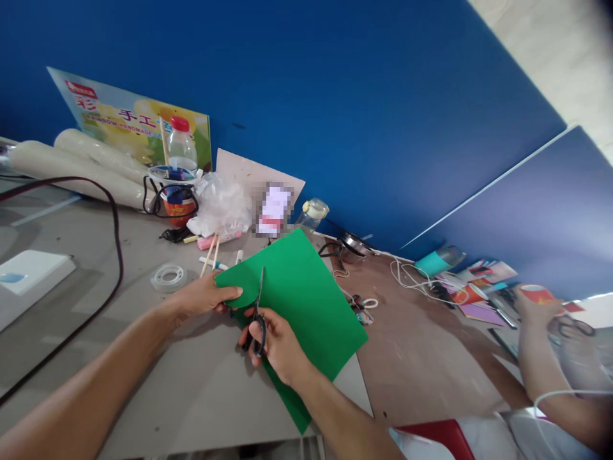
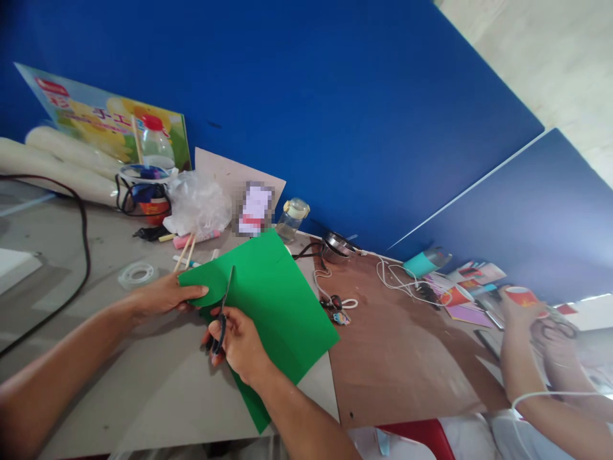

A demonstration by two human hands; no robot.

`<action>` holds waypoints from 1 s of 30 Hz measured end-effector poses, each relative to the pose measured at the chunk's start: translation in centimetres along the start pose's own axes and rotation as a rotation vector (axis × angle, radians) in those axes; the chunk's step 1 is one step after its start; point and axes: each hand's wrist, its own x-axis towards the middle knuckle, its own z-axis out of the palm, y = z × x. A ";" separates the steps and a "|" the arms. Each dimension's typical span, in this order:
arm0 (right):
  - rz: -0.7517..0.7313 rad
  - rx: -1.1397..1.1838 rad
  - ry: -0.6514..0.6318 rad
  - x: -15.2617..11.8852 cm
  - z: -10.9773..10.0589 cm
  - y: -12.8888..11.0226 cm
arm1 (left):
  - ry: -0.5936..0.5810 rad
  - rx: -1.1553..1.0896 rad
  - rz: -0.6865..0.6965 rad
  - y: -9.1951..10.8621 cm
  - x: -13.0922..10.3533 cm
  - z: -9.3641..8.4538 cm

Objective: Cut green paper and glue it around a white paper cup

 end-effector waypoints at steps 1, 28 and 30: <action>-0.002 -0.001 0.000 0.0 0.0 0.0 | -0.005 0.018 0.007 0.1 0.0 0.0; -0.061 0.026 -0.011 0.2 -0.1 0.4 | -0.059 -0.123 -0.003 1.9 -0.9 1.5; -0.056 0.028 -0.012 0.2 -0.1 0.4 | -0.055 -0.123 -0.004 1.9 -0.9 1.5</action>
